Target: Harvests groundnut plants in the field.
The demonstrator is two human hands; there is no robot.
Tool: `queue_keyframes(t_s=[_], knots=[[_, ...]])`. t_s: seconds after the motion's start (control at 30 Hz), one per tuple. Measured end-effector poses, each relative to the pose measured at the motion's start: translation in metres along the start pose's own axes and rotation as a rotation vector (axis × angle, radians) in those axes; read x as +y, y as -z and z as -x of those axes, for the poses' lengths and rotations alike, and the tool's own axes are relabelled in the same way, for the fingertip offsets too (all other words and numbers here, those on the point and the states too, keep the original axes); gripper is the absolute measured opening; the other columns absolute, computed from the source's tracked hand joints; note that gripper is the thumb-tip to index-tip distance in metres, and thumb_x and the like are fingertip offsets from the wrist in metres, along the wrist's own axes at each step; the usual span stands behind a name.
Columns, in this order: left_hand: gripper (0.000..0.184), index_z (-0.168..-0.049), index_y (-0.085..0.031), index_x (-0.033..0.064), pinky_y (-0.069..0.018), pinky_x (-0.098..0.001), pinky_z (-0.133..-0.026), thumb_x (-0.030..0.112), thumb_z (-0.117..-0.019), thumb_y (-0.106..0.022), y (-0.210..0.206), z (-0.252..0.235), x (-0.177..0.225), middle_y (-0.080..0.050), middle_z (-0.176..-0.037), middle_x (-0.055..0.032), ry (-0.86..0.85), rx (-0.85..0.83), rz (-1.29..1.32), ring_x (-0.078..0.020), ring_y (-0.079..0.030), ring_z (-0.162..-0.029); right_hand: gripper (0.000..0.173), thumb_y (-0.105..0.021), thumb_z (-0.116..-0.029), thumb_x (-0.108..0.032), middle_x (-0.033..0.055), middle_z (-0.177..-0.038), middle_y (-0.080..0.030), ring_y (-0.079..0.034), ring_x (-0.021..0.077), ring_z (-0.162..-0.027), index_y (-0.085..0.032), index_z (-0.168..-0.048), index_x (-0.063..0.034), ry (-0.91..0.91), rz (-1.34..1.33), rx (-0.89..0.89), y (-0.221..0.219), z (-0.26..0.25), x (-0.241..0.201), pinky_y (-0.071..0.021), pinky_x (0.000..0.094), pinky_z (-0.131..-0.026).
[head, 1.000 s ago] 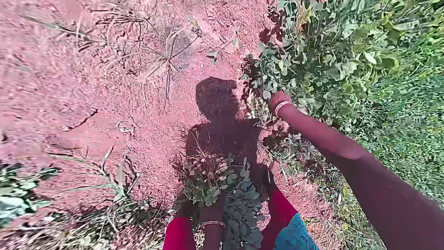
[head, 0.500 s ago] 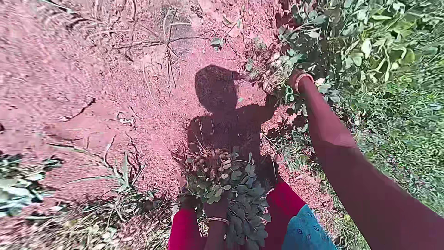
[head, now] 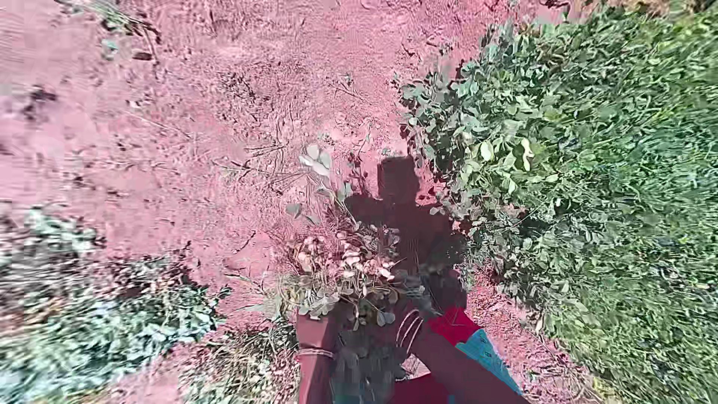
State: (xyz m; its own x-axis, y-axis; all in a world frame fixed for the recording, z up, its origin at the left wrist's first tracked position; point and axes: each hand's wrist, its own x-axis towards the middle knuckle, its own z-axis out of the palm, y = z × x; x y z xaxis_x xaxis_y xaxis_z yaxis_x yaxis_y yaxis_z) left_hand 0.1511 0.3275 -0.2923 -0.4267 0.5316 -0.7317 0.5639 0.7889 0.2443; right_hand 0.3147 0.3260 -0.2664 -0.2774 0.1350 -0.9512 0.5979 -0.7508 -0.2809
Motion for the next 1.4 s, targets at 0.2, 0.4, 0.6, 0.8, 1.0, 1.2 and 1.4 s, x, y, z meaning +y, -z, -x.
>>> queue_keyframes(t_s=[0.2,0.4,0.6,0.8,1.0,1.2,1.4], knots=[[0.09,-0.147,-0.041,-0.0095,-0.0361,-0.059,-0.113,0.036,-0.0821,-0.082,0.156,-0.038,0.099,-0.052,-0.14,-0.0359,-0.204,0.277,-0.221,-0.0456,-0.05,-0.134,0.051,-0.063,-0.1035,-0.029,0.0253,-0.142,-0.061,-0.055,0.0298,-0.137,-0.058,-0.139,0.0078,0.516,-0.076,0.132,0.037,0.006,-0.13,-0.0374,0.0416,-0.118],[0.095,-0.158,-0.033,0.0,-0.0122,-0.0759,-0.116,0.053,-0.0895,-0.073,0.108,-0.215,0.148,0.006,-0.166,-0.0341,-0.173,0.244,-0.561,-0.0559,-0.003,-0.153,0.073,-0.069,-0.1003,-0.027,0.0296,-0.151,-0.049,-0.051,0.0403,-0.139,-0.035,-0.158,0.0016,0.336,-0.336,0.352,0.106,-0.142,-0.17,-0.0429,0.0541,-0.114],[0.043,-0.135,-0.063,-0.0016,-0.0322,-0.0515,-0.12,0.015,-0.0951,-0.069,-0.089,-0.044,0.106,-0.015,-0.163,-0.0367,-0.258,-0.542,-0.213,-0.0492,-0.029,-0.149,0.045,-0.06,-0.1037,-0.02,0.0264,-0.139,-0.06,-0.06,0.0395,-0.13,-0.055,-0.142,0.0046,0.166,0.304,0.639,0.286,-0.275,-0.037,-0.048,0.0531,-0.11],[0.059,-0.156,-0.043,0.0157,-0.0239,-0.0666,-0.118,0.038,-0.1042,-0.057,-0.135,-0.061,0.117,-0.026,-0.168,-0.0129,-0.207,-1.312,-0.926,-0.039,-0.025,-0.154,0.099,-0.069,-0.0942,-0.045,0.0392,-0.154,-0.039,-0.04,0.0558,-0.143,-0.017,-0.163,0.0034,-0.527,0.505,0.7,0.412,-0.25,0.068,-0.0353,0.0697,-0.113],[0.068,-0.157,-0.039,0.0123,-0.0281,-0.0622,-0.118,0.043,-0.0999,-0.06,-0.135,-0.076,0.134,-0.034,-0.163,-0.0173,-0.02,-0.795,-0.922,-0.0378,-0.033,-0.15,0.085,-0.054,-0.1018,-0.01,0.0357,-0.168,-0.012,-0.025,0.069,-0.143,-0.006,-0.168,-0.0328,-0.397,0.531,0.889,0.323,-0.261,0.132,-0.0213,0.0855,-0.107],[0.066,-0.161,-0.033,0.0173,-0.0272,-0.0596,-0.12,0.044,-0.1037,-0.052,-0.16,-0.046,0.105,-0.031,-0.165,-0.0169,-0.094,-0.828,-0.886,-0.0384,-0.029,-0.152,0.067,-0.063,-0.0957,-0.021,0.0304,-0.141,-0.058,-0.059,0.0451,-0.129,-0.04,-0.151,0.0064,-0.693,0.144,0.86,0.368,-0.241,0.159,-0.0501,0.0626,-0.101],[0.057,-0.154,-0.042,0.0121,-0.0432,-0.056,-0.11,0.044,-0.1072,-0.045,-0.185,-0.033,0.049,-0.052,-0.15,-0.018,-0.142,-0.851,-0.895,-0.035,-0.053,-0.136,0.038,-0.048,-0.1084,-0.014,0.0323,-0.142,-0.057,-0.05,0.0439,-0.139,-0.06,-0.129,0.0149,-0.303,0.151,0.622,0.318,-0.219,0.115,-0.0377,0.0585,-0.116]])
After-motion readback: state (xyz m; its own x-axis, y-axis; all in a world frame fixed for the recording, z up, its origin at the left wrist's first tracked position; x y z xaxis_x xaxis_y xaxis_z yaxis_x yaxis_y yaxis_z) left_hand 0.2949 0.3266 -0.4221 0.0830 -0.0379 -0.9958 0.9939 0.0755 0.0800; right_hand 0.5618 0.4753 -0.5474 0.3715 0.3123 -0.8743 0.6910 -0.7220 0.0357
